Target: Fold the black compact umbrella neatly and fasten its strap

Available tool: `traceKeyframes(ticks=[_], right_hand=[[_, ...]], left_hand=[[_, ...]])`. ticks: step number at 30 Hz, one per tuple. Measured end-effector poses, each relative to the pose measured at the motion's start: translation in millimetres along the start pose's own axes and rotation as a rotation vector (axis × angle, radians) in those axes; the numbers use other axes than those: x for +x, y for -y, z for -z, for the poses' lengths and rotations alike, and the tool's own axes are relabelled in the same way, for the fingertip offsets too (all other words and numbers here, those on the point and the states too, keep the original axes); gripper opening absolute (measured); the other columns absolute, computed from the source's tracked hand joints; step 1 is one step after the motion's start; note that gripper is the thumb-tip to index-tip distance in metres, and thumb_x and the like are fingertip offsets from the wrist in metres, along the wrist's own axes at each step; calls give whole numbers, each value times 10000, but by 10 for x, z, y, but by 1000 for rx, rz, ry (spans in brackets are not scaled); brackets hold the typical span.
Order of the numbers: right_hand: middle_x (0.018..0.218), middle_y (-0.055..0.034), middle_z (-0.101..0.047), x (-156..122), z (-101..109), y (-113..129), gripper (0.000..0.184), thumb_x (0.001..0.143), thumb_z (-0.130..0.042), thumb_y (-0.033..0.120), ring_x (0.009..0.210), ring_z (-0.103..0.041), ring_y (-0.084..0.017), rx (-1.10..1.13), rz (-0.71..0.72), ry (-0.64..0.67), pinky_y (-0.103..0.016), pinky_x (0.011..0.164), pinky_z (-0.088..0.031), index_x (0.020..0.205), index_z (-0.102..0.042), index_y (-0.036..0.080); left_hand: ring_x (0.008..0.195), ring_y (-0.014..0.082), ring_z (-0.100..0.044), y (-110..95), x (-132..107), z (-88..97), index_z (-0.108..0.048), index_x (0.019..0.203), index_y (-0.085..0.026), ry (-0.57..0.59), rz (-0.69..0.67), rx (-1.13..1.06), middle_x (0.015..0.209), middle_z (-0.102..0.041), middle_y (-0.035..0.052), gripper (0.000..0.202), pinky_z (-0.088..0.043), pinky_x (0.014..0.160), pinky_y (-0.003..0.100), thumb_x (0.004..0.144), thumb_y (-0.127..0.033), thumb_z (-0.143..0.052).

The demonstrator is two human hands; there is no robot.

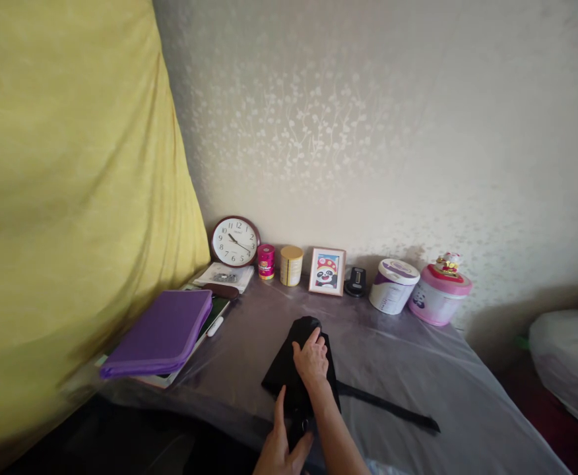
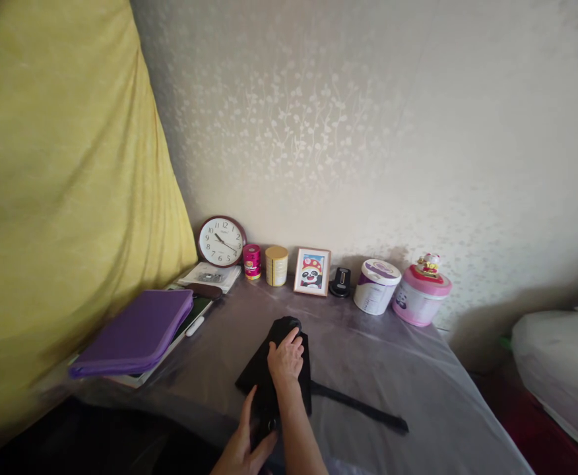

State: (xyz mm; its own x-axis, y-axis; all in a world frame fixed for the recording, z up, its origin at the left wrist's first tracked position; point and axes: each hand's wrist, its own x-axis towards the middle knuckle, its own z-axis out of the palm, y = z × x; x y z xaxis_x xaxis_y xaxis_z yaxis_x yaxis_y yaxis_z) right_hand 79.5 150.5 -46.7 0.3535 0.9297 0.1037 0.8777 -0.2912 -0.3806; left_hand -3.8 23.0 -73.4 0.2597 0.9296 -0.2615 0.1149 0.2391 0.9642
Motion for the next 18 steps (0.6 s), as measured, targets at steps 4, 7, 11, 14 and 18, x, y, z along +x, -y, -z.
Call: traceKeyframes(ticks=[4,7,11,14,18], right_hand=[[1099,-235,-478,11,-36,-16,673,792,-440,344,985,-506,-305,-9,10,-19,-357,719,-447,1317,-247,-31],[1088,-235,-482,14,-43,-18,679,794,-441,344,973,-511,-304,-12,12,-23,-354,712,-445,1316,-242,-41],[1097,-234,-484,10,-29,-12,666,795,-440,339,975,-513,-300,-9,10,-17,-358,727,-440,1314,-249,-31],[1093,-238,-488,4,-15,-11,663,794,-441,334,973,-515,-303,-10,18,-19,-363,734,-438,1308,-254,-41],[1086,-239,-494,1,12,-17,664,794,-442,334,973,-521,-305,0,25,-8,-370,745,-434,1308,-253,-42]], left_hand=[[475,86,-534,79,3,11,-114,1277,-175,-19,-21,-169,876,-627,65,847,-438,505,223,676,-604,-529],[535,130,-571,67,-24,26,-341,1083,-162,23,82,-285,685,-599,7,673,-441,531,243,645,-632,-540],[582,150,-598,-48,-85,48,-441,944,-187,111,194,-393,611,-582,-11,532,-451,586,267,674,-644,-487],[562,159,-598,-87,-86,56,-452,921,-187,129,205,-408,588,-586,-7,519,-444,567,273,674,-642,-485],[538,141,-581,8,-29,21,-431,891,-196,133,187,-487,587,-579,-26,519,-428,557,256,596,-582,-613]])
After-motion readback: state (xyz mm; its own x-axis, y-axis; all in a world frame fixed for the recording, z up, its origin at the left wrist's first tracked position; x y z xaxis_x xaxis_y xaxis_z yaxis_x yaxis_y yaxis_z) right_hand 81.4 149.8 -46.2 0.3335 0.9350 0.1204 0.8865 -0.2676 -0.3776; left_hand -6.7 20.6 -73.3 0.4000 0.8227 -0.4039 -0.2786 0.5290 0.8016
